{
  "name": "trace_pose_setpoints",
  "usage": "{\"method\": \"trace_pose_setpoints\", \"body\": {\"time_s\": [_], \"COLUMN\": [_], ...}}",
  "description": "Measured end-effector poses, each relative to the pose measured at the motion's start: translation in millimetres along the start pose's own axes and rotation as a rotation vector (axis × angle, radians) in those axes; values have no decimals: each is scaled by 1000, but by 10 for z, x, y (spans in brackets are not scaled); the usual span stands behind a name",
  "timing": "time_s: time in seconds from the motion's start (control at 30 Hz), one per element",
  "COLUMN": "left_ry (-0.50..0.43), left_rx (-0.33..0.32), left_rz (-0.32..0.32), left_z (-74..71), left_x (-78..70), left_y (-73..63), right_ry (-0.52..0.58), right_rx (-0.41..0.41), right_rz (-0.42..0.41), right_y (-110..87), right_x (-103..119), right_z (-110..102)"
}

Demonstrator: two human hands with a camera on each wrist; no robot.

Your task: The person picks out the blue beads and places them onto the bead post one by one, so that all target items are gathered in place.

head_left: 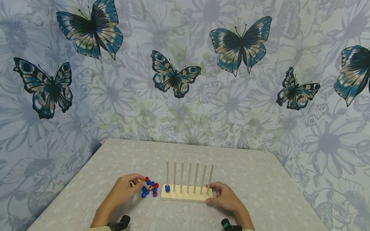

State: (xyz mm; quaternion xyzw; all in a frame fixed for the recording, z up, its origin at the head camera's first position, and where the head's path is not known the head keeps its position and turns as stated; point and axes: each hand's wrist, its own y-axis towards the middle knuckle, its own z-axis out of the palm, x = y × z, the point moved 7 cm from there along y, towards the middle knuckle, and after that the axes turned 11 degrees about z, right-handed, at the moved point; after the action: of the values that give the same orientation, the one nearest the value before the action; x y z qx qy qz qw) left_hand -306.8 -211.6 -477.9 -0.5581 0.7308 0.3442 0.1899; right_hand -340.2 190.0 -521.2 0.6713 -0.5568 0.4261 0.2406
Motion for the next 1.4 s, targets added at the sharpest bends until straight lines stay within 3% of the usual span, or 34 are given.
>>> {"method": "trace_pose_setpoints", "body": {"time_s": [0.3, 0.83, 1.4], "left_ry": [-6, -10, 35], "left_rx": [15, 72, 76], "left_rz": [-39, -54, -85], "left_z": [38, 134, 194], "left_x": [43, 125, 228], "left_y": [-4, -4, -9], "right_ry": [-1, -3, -8], "right_rx": [1, -1, -1], "right_rz": [-3, -20, 6], "right_y": [4, -7, 13], "right_x": [6, -9, -7], "right_z": [15, 13, -1]}}
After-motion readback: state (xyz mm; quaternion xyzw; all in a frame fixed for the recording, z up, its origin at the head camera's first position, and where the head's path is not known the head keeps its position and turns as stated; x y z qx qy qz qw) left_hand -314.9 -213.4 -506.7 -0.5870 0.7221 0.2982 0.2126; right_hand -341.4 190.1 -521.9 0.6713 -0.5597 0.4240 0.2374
